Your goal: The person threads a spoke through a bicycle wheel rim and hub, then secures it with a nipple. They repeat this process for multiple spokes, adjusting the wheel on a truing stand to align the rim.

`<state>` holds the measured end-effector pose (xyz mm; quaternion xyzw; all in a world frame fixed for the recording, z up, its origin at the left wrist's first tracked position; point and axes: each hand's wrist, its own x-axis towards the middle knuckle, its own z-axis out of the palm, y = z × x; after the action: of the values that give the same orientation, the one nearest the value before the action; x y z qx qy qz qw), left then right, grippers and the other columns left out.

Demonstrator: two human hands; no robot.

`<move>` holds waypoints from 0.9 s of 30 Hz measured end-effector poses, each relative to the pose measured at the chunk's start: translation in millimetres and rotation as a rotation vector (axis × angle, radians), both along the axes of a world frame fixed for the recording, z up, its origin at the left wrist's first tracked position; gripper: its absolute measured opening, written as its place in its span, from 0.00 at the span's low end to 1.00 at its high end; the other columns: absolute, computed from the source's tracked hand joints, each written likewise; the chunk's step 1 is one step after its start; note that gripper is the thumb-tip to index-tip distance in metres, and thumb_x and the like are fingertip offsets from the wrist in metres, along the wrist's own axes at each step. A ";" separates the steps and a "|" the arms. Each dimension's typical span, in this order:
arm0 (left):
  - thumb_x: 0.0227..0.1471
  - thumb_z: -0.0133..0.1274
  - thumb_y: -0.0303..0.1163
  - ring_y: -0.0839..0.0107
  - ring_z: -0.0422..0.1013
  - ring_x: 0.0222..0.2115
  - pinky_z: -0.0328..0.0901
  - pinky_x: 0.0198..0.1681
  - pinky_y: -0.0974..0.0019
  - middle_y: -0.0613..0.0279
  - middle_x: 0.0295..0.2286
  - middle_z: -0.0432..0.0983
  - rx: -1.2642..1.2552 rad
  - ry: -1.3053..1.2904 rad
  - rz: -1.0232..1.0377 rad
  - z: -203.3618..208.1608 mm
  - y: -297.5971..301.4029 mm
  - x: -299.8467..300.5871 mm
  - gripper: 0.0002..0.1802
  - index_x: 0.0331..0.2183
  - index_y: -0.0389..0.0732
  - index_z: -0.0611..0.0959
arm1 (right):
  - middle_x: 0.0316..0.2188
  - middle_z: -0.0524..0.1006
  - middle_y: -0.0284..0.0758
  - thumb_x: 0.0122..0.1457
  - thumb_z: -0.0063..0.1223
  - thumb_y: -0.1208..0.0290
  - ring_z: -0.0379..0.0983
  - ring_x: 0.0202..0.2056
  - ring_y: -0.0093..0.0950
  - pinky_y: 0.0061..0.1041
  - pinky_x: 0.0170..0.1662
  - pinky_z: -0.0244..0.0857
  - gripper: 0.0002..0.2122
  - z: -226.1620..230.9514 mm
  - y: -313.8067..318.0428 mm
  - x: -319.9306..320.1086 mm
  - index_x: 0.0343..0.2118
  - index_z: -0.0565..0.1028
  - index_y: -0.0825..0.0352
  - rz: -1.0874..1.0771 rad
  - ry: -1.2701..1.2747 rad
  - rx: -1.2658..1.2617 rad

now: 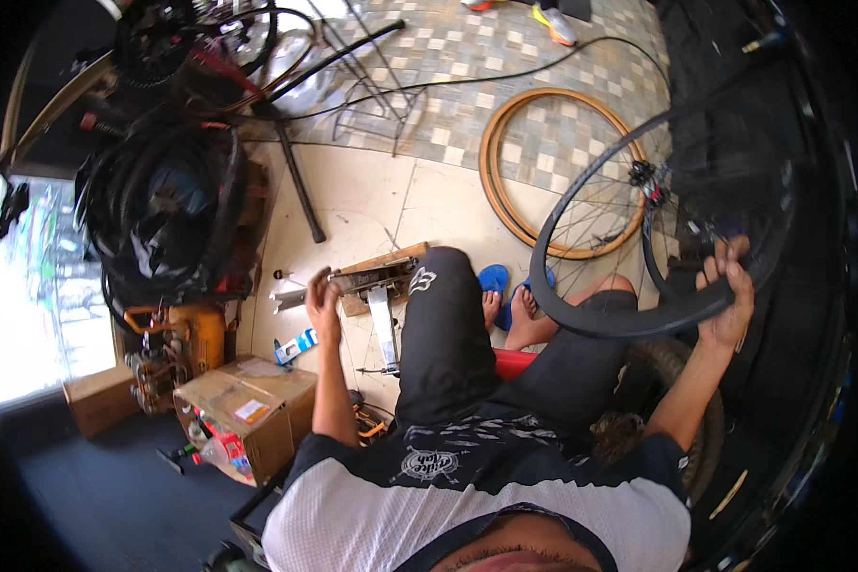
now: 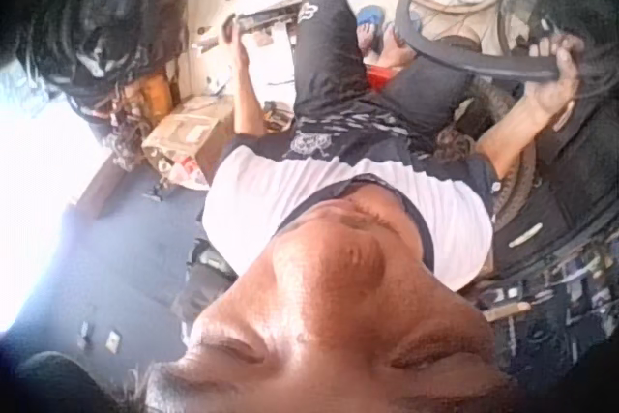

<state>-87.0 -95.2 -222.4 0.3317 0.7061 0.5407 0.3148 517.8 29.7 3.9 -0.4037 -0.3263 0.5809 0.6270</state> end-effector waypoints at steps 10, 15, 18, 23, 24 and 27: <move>0.59 0.54 0.28 0.75 0.64 0.25 0.61 0.34 0.67 0.69 0.21 0.69 0.202 -0.051 0.102 -58.5 106.7 -2.0 0.12 0.23 0.41 0.74 | 0.30 0.66 0.24 0.56 0.64 0.69 0.64 0.26 0.16 0.20 0.28 0.58 0.15 -2.0 10.7 -1.6 0.43 0.70 0.61 -0.057 -0.116 -0.021; 0.58 0.55 0.27 0.76 0.64 0.26 0.60 0.34 0.67 0.69 0.22 0.68 0.121 0.032 -0.127 -48.3 155.2 32.5 0.12 0.23 0.41 0.72 | 0.32 0.65 0.26 0.54 0.66 0.68 0.65 0.30 0.17 0.20 0.34 0.61 0.17 -2.2 9.6 6.9 0.42 0.69 0.62 -0.144 -0.145 0.054; 0.58 0.54 0.26 0.76 0.64 0.27 0.61 0.35 0.68 0.67 0.23 0.68 0.126 0.021 -0.234 -48.9 174.5 55.3 0.12 0.23 0.38 0.73 | 0.33 0.64 0.27 0.53 0.66 0.68 0.64 0.31 0.17 0.20 0.35 0.60 0.17 0.6 11.2 19.1 0.42 0.69 0.63 -0.154 -0.219 0.120; 0.60 0.57 0.31 0.77 0.62 0.30 0.59 0.37 0.67 0.69 0.24 0.67 0.145 0.054 -0.465 -50.1 223.4 101.6 0.12 0.26 0.37 0.76 | 0.33 0.65 0.26 0.53 0.65 0.68 0.63 0.33 0.17 0.19 0.36 0.58 0.17 5.5 30.6 39.6 0.40 0.69 0.65 -0.186 -0.446 0.230; 0.60 0.57 0.30 0.77 0.62 0.30 0.59 0.36 0.68 0.70 0.24 0.67 0.157 0.056 -0.476 -50.8 236.7 110.8 0.12 0.26 0.37 0.76 | 0.32 0.66 0.26 0.52 0.64 0.69 0.62 0.33 0.17 0.20 0.37 0.57 0.16 11.1 34.7 47.7 0.40 0.71 0.65 -0.120 -0.477 0.132; 0.59 0.57 0.30 0.78 0.61 0.29 0.58 0.35 0.68 0.71 0.24 0.67 0.169 0.020 -0.543 -57.7 275.2 124.4 0.12 0.27 0.37 0.75 | 0.31 0.66 0.25 0.52 0.63 0.70 0.62 0.33 0.17 0.21 0.38 0.57 0.15 -6.7 68.5 69.4 0.41 0.73 0.66 -0.164 -0.713 0.202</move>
<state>37.4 180.0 -280.1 0.5389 0.5471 0.4902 0.4123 587.2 98.1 -2.9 -0.5414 -0.5460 0.3167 0.5554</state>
